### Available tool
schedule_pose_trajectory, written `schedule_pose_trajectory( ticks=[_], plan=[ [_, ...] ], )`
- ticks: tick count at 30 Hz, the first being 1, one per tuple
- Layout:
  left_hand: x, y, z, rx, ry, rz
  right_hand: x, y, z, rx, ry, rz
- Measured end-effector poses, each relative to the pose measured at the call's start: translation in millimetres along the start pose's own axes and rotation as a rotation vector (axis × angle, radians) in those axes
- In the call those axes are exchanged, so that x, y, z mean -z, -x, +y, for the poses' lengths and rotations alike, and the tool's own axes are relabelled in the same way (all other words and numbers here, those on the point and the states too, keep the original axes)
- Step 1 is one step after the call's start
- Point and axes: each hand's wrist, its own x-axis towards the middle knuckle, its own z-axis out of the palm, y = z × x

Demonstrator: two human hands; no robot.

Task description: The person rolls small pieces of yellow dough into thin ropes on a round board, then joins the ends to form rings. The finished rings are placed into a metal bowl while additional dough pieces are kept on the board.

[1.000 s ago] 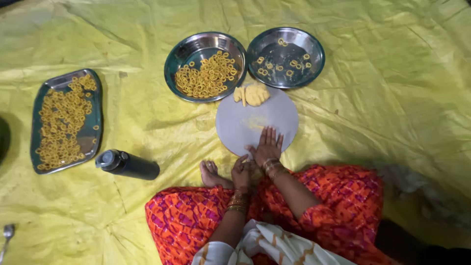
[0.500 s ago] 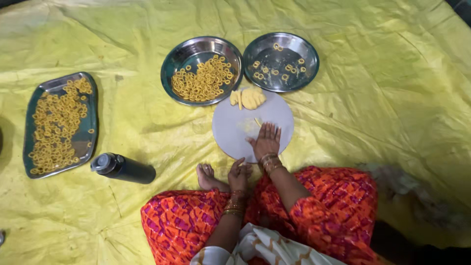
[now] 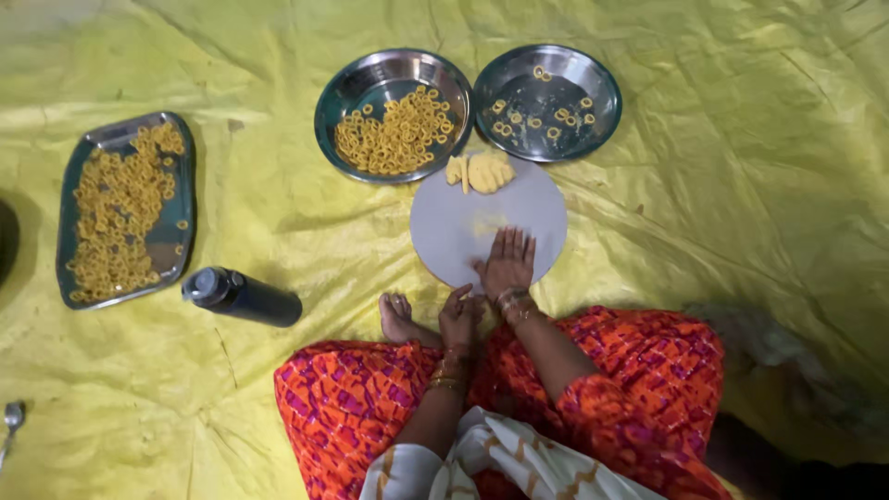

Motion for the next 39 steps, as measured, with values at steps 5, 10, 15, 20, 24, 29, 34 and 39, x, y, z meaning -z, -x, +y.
schedule_pose_trajectory(
  ticks=[5, 10, 15, 20, 24, 29, 34, 39],
  plan=[
    [2, 3, 7, 0.027, 0.027, 0.009, 15, -5, -4, 0.002, -0.067, 0.079],
    [-6, 7, 13, 0.028, 0.067, 0.043, 39, 13, -9, 0.037, -0.045, -0.062],
    [-7, 10, 19, 0.013, 0.024, 0.094, 40, 23, -14, 0.059, -0.099, -0.034],
    [-10, 10, 25, 0.040, 0.021, 0.101, 16, -13, -11, 0.133, -0.044, 0.121],
    [-9, 12, 26, 0.028, -0.010, 0.120, -4, -23, -9, 0.093, -0.052, 0.111],
    [-12, 11, 28, -0.118, -0.131, 0.215, -15, 3, -20, 0.178, -0.064, -0.027],
    [-19, 14, 29, -0.142, -0.142, 0.298, 1, -23, -15, 0.127, -0.097, 0.028],
    [-22, 24, 34, -0.334, -0.517, 0.280, 15, -15, -15, 0.183, -0.121, 0.012]
  ],
)
